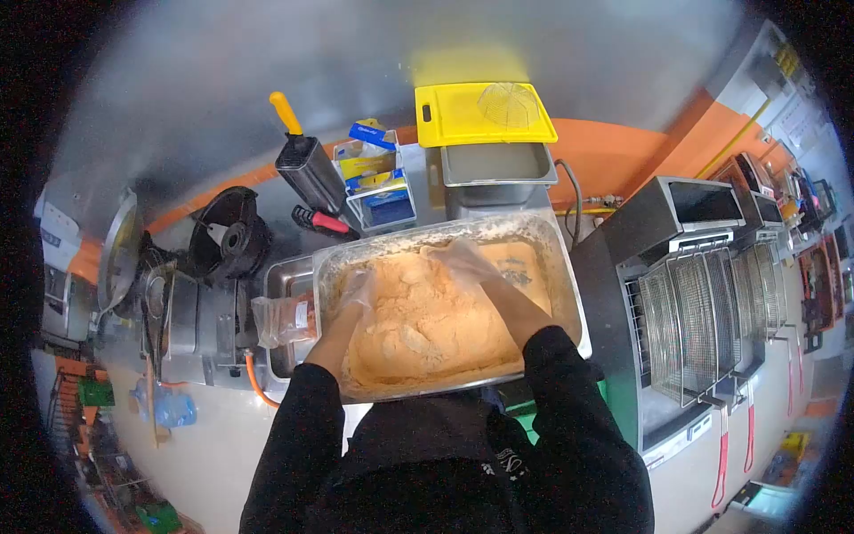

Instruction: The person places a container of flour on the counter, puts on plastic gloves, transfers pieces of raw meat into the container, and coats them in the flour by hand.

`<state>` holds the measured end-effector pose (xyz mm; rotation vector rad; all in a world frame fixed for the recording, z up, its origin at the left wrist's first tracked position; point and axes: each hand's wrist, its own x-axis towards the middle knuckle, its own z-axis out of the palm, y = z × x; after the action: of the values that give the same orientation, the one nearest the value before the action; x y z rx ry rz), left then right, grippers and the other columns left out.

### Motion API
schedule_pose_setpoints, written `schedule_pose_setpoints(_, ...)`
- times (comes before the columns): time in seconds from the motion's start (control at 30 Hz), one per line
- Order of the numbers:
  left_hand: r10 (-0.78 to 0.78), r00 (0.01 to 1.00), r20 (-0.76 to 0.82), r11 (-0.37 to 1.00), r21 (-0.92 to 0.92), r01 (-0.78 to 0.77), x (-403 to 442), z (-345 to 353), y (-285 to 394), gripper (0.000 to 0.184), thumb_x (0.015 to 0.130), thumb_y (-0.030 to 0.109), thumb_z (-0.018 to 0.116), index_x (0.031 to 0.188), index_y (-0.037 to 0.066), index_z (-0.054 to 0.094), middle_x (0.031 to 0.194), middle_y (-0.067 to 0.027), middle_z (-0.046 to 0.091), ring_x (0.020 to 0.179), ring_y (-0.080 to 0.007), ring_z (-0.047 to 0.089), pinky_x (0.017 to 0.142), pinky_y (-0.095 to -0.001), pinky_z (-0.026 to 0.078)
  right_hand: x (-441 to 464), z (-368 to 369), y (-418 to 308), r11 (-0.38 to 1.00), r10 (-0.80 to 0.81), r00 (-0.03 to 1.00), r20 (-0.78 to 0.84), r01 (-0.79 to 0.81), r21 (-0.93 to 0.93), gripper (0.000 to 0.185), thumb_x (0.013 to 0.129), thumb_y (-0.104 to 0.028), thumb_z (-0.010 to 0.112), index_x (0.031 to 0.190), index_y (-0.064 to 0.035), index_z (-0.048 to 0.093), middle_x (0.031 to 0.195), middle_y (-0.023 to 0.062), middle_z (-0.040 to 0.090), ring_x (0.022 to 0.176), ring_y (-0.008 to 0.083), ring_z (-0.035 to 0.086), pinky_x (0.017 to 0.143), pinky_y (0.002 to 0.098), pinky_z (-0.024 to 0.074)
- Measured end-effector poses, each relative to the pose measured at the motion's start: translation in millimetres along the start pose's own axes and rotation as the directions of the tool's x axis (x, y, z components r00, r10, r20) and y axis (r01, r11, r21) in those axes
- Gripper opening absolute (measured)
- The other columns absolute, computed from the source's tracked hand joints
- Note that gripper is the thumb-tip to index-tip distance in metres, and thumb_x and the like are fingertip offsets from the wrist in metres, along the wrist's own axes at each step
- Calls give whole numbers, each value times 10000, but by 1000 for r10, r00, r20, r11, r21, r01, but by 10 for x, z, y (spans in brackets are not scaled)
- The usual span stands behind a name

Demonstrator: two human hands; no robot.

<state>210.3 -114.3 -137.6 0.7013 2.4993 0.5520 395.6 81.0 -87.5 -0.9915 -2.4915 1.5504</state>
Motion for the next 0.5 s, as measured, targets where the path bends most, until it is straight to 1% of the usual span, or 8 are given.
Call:
schedule_pose_setpoints(0.1,-85,996,-13,996,-23,84,225,74,10,440,971,396,363,973,73,662,906,-55,665,818,-214,624,706,-371,482,114,-10,-128,981,142,990,14,-142,129,467,816,-406,669,641,18,577,545,20,449,494,156,403,470,389,358)
schedule_pose_setpoints(0.17,-26,999,45,996,87,22,658,322,-243,488,959,406,346,1068,35,644,1071,-134,640,977,-290,612,812,-405,468,204,-103,-299,986,165,986,3,-165,-3,390,848,-363,644,702,-7,584,568,-14,399,470,136,343,429,377,309)
schedule_pose_setpoints(0.2,-8,997,81,990,139,-3,805,447,-371,521,954,411,338,1115,16,636,1153,-173,627,1056,-328,606,865,-422,461,222,-101,-330,982,184,983,25,-185,34,394,852,-373,635,714,-7,590,587,-10,426,484,135,361,437,373,317)
schedule_pose_setpoints(0.23,-32,960,279,992,128,-4,845,510,-436,526,956,418,333,1137,18,621,1155,-159,627,1052,-311,603,859,-410,460,221,-68,-343,975,205,977,53,-209,70,400,856,-383,626,726,-6,596,606,-6,452,499,133,379,445,369,326)
schedule_pose_setpoints(0.3,-50,777,627,996,87,-6,867,548,-415,538,960,431,323,1181,21,593,1157,-129,627,1045,-277,597,845,-386,457,278,44,-302,963,209,972,102,-223,153,385,866,-390,609,796,-12,615,679,16,506,570,135,420,509,360,353)
schedule_pose_setpoints(0.4,-85,947,309,938,-295,181,567,528,-158,500,950,454,363,1129,43,585,1056,-79,605,955,-230,566,769,-362,439,473,361,-100,928,160,975,158,-203,312,366,883,-382,583,969,-33,652,839,67,588,737,148,493,675,342,411)
schedule_pose_setpoints(0.47,-115,962,247,831,-507,229,346,346,32,416,917,477,451,953,90,600,820,-33,541,760,-182,505,653,-345,404,236,385,20,970,-162,980,119,135,202,442,897,-438,542,1076,-45,636,948,110,610,841,185,534,771,337,418)
schedule_pose_setpoints(0.5,-120,961,250,765,-594,250,247,207,133,390,895,490,508,834,120,613,666,-8,498,634,-155,466,581,-337,382,150,299,-12,974,-196,971,137,176,142,484,901,-469,520,1110,-47,630,998,130,614,898,204,545,814,337,418)
